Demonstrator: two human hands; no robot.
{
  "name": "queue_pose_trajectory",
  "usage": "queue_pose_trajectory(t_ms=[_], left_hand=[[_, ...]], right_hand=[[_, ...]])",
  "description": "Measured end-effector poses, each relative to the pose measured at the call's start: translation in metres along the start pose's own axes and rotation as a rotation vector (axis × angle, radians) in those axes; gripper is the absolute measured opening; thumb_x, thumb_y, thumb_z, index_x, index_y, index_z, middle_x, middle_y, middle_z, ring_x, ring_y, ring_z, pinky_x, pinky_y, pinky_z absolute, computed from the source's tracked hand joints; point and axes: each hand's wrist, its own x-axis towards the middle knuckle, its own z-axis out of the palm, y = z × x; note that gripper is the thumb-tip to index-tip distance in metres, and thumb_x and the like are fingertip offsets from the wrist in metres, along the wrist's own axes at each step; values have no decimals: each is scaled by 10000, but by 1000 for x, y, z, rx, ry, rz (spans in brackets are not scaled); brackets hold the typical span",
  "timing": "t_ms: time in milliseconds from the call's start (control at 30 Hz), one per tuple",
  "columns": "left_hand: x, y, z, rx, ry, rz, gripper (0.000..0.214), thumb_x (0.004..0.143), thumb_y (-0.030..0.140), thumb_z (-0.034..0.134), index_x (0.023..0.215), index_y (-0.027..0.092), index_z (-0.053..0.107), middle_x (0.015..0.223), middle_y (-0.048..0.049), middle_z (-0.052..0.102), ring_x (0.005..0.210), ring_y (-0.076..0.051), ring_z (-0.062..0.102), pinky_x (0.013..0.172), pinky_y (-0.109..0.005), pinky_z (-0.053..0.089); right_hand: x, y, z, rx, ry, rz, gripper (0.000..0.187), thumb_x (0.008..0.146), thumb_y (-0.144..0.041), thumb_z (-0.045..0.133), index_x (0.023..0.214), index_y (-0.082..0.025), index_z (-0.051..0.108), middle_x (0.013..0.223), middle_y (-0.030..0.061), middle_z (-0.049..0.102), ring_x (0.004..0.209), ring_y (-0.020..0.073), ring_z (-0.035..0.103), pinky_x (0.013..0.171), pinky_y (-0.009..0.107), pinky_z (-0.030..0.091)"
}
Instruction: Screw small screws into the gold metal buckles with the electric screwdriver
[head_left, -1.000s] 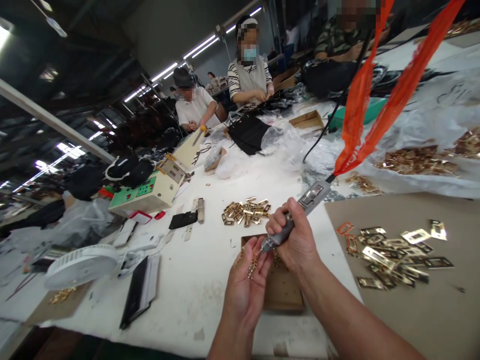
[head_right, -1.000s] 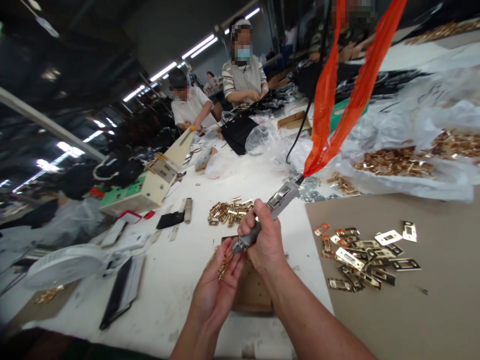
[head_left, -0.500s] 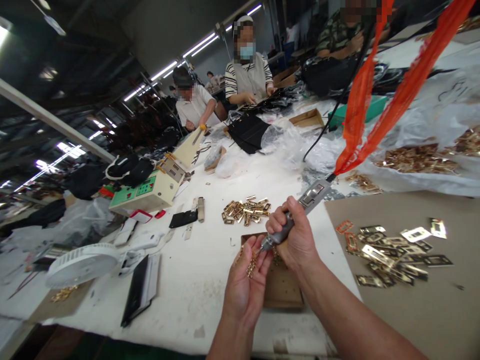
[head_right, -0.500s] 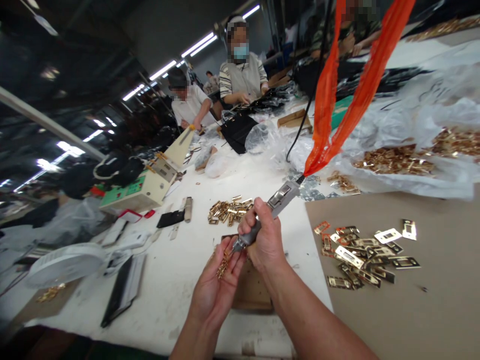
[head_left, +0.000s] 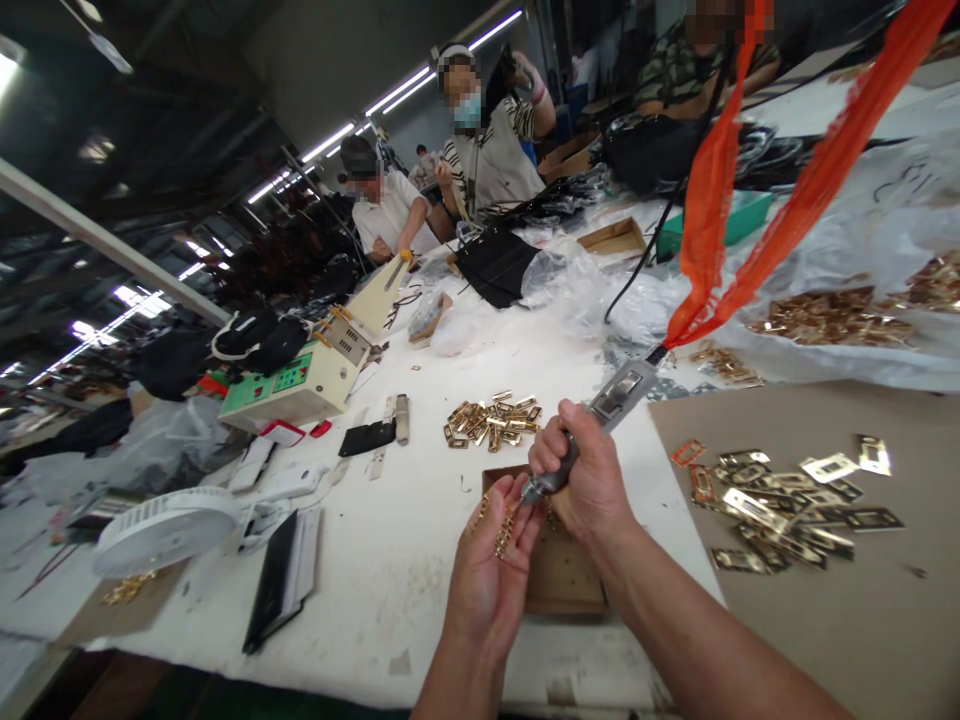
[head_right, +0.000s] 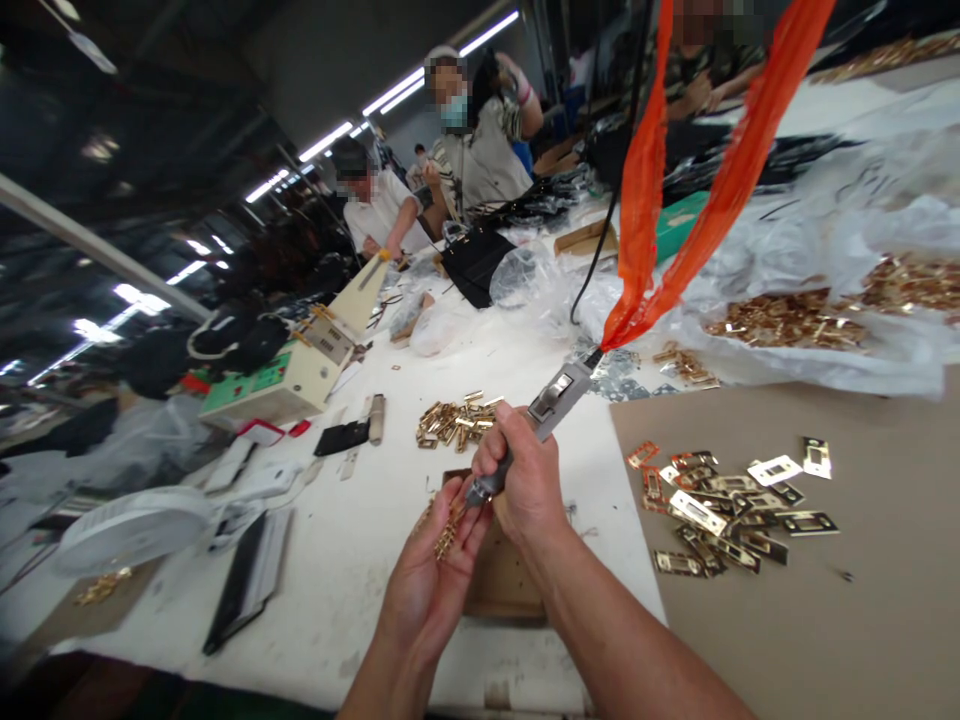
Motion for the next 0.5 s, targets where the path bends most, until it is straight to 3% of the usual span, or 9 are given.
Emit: queue_pose_trajectory(t_ms=[233, 500], left_hand=[[3, 1, -6, 52, -13, 19, 230, 875, 269, 770, 1055, 129, 743, 1173, -145, 765, 1129, -267, 712, 1088, -433, 505], [-3, -8, -6, 200, -145, 46, 321, 889, 302, 758, 1146, 115, 718, 1192, -189, 746, 1146, -313, 697, 1105, -490, 464]], right_hand=[[3, -8, -1, 30, -55, -26, 439, 800, -466, 819, 715, -211, 472, 565, -82, 421, 463, 78, 403, 461, 218, 359], [4, -11, -1, 77, -65, -45, 395, 828, -457, 797, 716, -206, 514, 565, -79, 415, 472, 80, 402, 476, 225, 381]])
